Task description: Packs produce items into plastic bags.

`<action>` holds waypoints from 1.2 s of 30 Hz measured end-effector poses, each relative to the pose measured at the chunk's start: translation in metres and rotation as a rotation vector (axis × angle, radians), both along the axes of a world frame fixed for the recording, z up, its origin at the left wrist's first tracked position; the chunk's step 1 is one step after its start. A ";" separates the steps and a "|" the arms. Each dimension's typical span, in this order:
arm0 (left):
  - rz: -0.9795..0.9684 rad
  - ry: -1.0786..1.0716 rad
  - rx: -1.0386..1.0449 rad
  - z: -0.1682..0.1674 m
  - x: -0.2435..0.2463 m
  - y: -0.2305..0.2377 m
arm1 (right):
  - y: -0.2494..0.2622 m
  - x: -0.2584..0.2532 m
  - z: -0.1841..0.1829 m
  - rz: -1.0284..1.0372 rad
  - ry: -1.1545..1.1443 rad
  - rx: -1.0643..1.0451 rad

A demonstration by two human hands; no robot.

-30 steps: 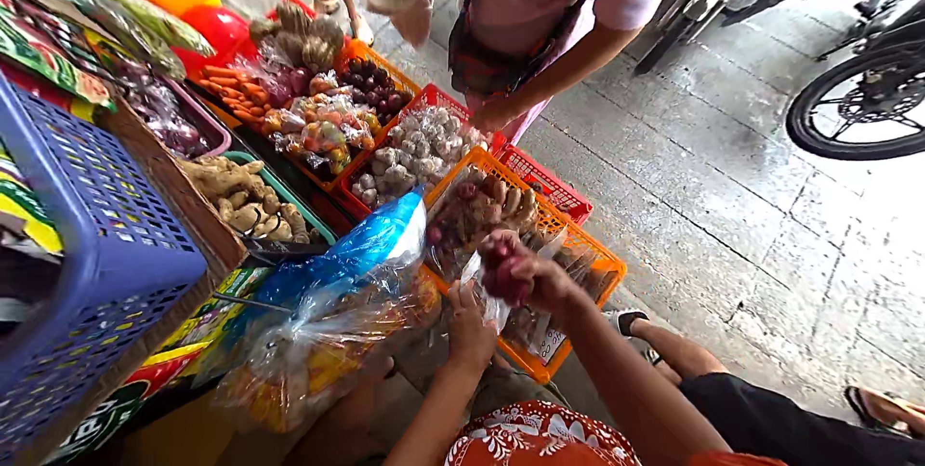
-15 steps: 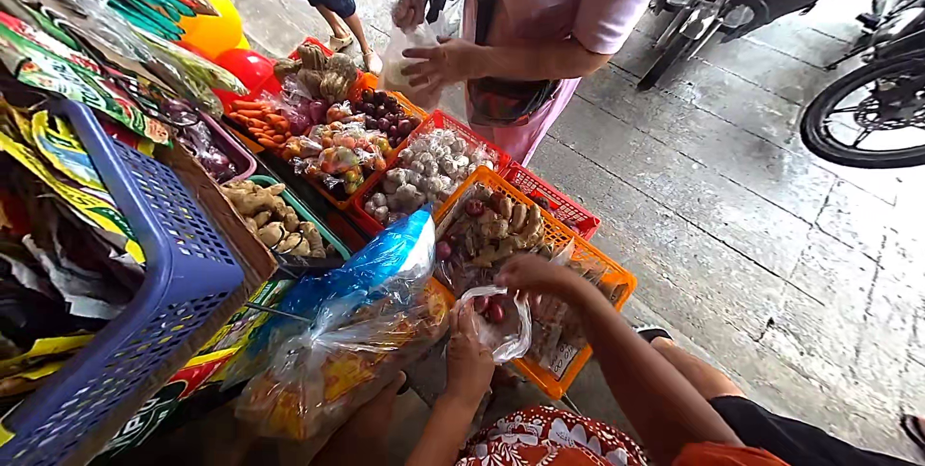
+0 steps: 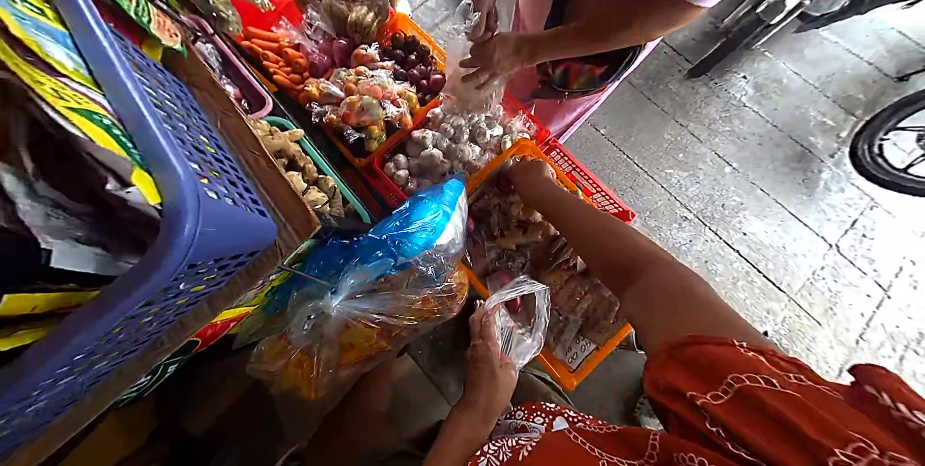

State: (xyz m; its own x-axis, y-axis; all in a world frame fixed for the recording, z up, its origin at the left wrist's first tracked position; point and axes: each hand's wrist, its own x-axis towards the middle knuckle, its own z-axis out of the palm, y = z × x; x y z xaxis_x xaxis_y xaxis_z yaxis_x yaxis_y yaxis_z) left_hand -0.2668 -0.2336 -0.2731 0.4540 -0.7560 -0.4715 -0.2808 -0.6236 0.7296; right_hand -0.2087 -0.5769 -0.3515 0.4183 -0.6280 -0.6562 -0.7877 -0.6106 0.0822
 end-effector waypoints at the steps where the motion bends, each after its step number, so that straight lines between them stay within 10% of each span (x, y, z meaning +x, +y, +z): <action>1: -0.007 0.000 -0.006 0.000 0.000 0.000 | 0.000 -0.002 0.000 0.012 -0.001 0.001; 13: -0.009 0.002 -0.031 -0.004 0.000 0.002 | -0.005 -0.022 0.024 -0.055 -0.187 0.005; 17: 0.013 0.068 -0.064 -0.011 0.000 -0.002 | -0.017 -0.060 0.026 -0.451 -0.820 0.090; 23: -0.001 0.105 -0.078 -0.010 -0.002 -0.006 | 0.030 -0.077 0.030 -1.168 -1.610 0.836; 29: 0.009 0.097 -0.055 -0.010 -0.002 0.000 | 0.037 -0.019 0.016 -0.809 -0.772 0.163; 36: 0.004 0.052 -0.095 -0.016 -0.006 0.001 | 0.074 0.026 0.012 -0.428 -0.231 0.135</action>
State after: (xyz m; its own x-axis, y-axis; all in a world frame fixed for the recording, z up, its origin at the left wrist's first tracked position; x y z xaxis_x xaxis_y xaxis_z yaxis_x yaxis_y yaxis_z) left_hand -0.2729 -0.2326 -0.2890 0.4340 -0.7967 -0.4207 -0.2384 -0.5519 0.7991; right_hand -0.1827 -0.5028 -0.3390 0.2857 -0.6907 -0.6643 -0.9581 -0.2217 -0.1816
